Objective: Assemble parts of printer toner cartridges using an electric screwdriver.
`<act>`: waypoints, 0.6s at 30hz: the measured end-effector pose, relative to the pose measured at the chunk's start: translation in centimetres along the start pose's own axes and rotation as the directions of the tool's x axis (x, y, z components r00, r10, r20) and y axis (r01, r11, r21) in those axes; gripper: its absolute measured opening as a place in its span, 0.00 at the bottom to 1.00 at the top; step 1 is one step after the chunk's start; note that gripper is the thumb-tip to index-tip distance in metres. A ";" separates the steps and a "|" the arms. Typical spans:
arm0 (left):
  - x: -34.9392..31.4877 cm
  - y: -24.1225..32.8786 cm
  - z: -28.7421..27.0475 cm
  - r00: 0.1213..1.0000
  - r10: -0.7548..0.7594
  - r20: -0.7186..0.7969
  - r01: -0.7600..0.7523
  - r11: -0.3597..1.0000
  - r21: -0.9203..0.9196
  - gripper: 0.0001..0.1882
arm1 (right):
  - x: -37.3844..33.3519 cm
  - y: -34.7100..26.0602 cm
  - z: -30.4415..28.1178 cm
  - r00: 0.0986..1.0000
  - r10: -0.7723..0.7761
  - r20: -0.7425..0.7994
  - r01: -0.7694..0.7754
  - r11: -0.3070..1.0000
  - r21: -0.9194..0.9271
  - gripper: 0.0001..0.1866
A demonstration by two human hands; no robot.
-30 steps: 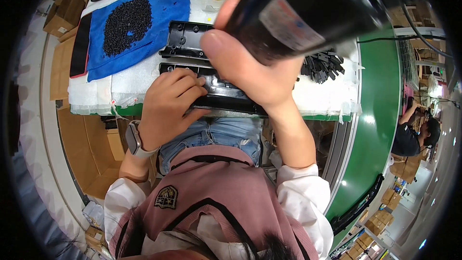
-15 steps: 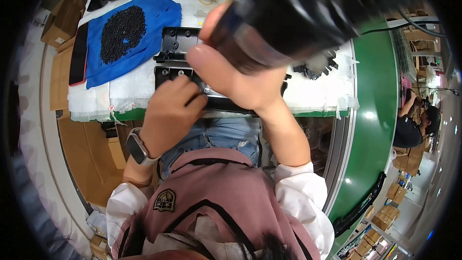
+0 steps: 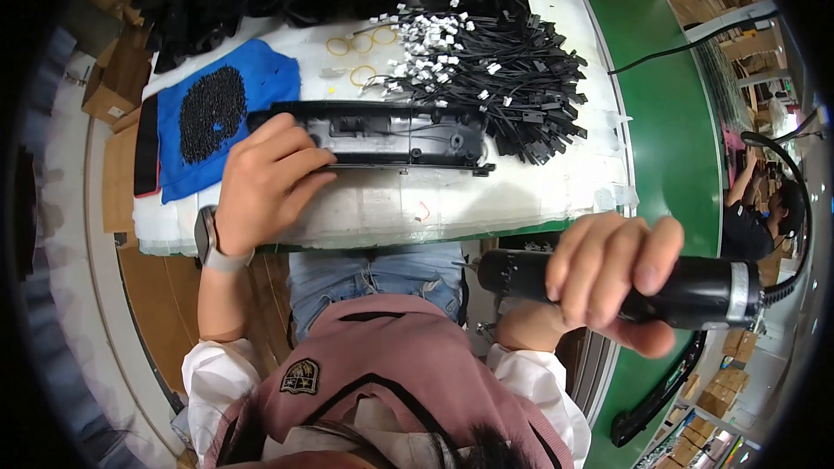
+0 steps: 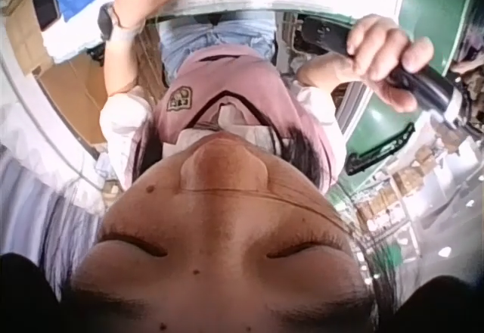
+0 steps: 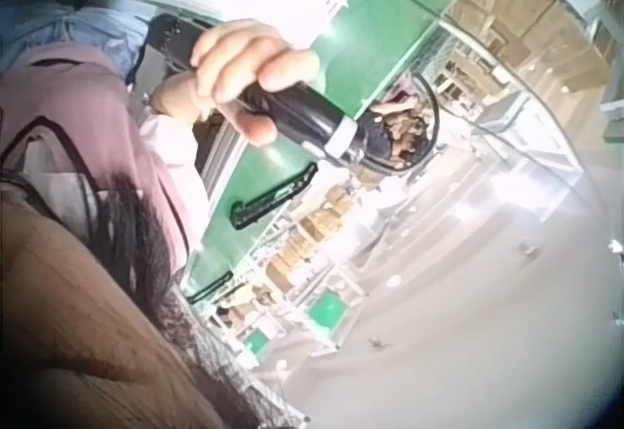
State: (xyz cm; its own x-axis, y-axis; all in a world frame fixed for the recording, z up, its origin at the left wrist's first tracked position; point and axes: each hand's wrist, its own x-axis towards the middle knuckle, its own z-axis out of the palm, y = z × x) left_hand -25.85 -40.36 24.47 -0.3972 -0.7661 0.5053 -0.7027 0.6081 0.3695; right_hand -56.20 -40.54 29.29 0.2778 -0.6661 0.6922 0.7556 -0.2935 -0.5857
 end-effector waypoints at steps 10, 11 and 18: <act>1.6 -0.4 -0.2 0.973 -0.228 0.037 0.216 0.955 0.204 0.23 | -2.6 -1.0 -3.7 0.927 0.108 -0.361 -0.177 0.970 -0.166 0.24; 1.3 -0.3 -0.3 0.979 -0.193 0.062 0.175 0.959 0.223 0.28 | -2.3 -1.4 -4.0 0.903 0.132 -0.409 -0.224 0.957 -0.184 0.25; 0.3 2.2 -1.1 0.909 -0.336 0.248 0.233 0.900 0.368 0.37 | 1.0 -1.6 -9.8 0.687 0.012 -0.727 -0.696 0.299 -0.652 0.30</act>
State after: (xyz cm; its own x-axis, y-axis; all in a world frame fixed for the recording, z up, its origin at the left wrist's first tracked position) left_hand -26.87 -38.97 26.31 -0.2712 -0.9520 0.1417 -0.9421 0.2928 0.1636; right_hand -62.92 -47.44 26.81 -0.2312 -0.9594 0.1614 -0.3542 -0.0715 -0.9324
